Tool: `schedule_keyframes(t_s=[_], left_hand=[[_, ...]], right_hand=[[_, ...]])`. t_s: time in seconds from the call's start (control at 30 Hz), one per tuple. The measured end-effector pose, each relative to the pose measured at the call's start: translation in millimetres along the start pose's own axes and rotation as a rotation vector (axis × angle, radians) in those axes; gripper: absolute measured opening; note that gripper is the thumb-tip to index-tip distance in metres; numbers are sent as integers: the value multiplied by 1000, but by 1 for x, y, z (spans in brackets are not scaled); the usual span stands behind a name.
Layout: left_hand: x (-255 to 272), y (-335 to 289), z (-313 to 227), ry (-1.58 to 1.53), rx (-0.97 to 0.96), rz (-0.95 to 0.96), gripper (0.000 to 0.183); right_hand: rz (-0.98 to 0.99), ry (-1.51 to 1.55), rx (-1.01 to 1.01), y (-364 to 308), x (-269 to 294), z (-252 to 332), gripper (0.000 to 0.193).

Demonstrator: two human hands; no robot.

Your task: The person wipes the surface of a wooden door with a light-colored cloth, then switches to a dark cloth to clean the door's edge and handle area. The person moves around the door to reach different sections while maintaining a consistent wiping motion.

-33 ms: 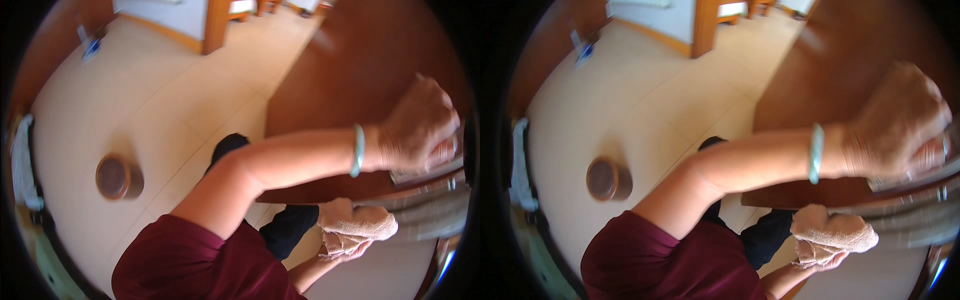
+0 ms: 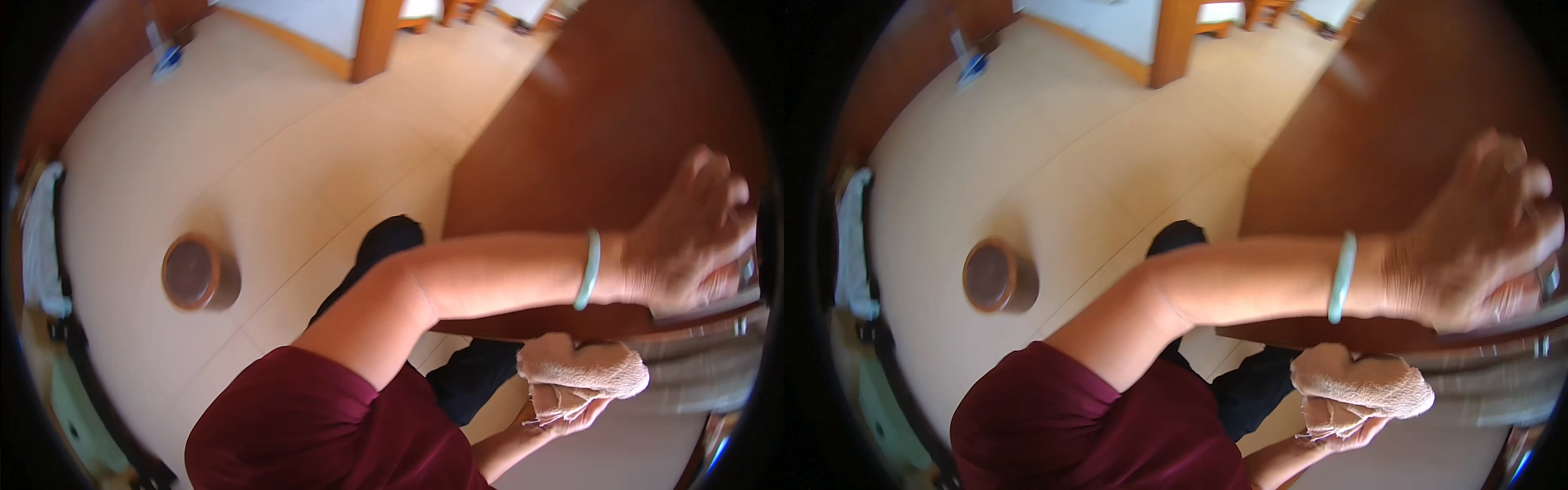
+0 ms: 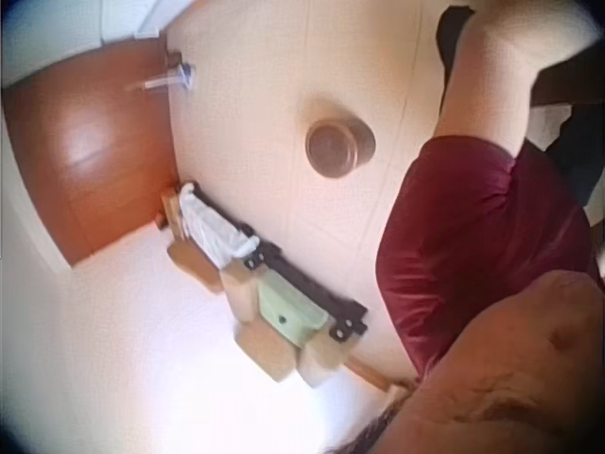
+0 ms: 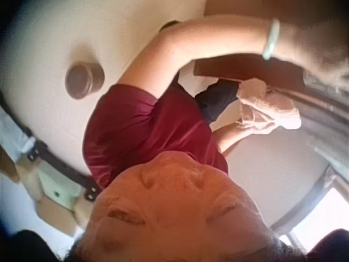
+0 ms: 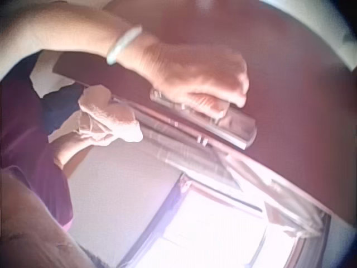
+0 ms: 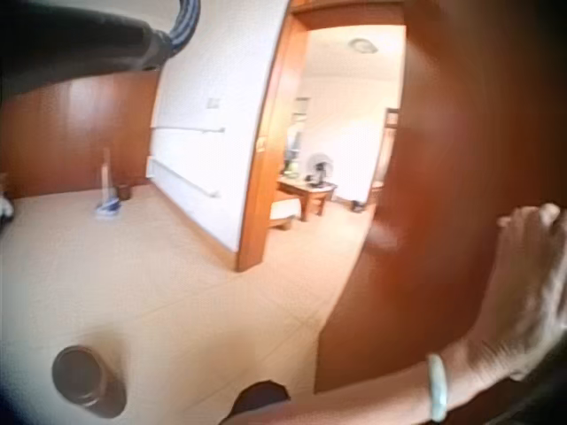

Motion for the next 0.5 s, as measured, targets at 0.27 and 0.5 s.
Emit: schedule_keyframes(t_s=[0.27, 0.5], left_hand=[[136, -210, 37, 253, 371, 366, 48], [409, -419, -10, 767, 1221, 153, 34]], right_hand=[[19, -1069, 527, 24, -41, 5, 74], [-139, -1327, 643, 46, -55, -3, 77]])
Point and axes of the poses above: each hand's wrist, its own y-axis towards the middle knuckle, its own x-axis out of the back of the hand, z = x × y, the point moved 9 cm from there along y, towards the middle knuckle, and after that the axes turned 5 degrees about -y, right-handed, at the moved point
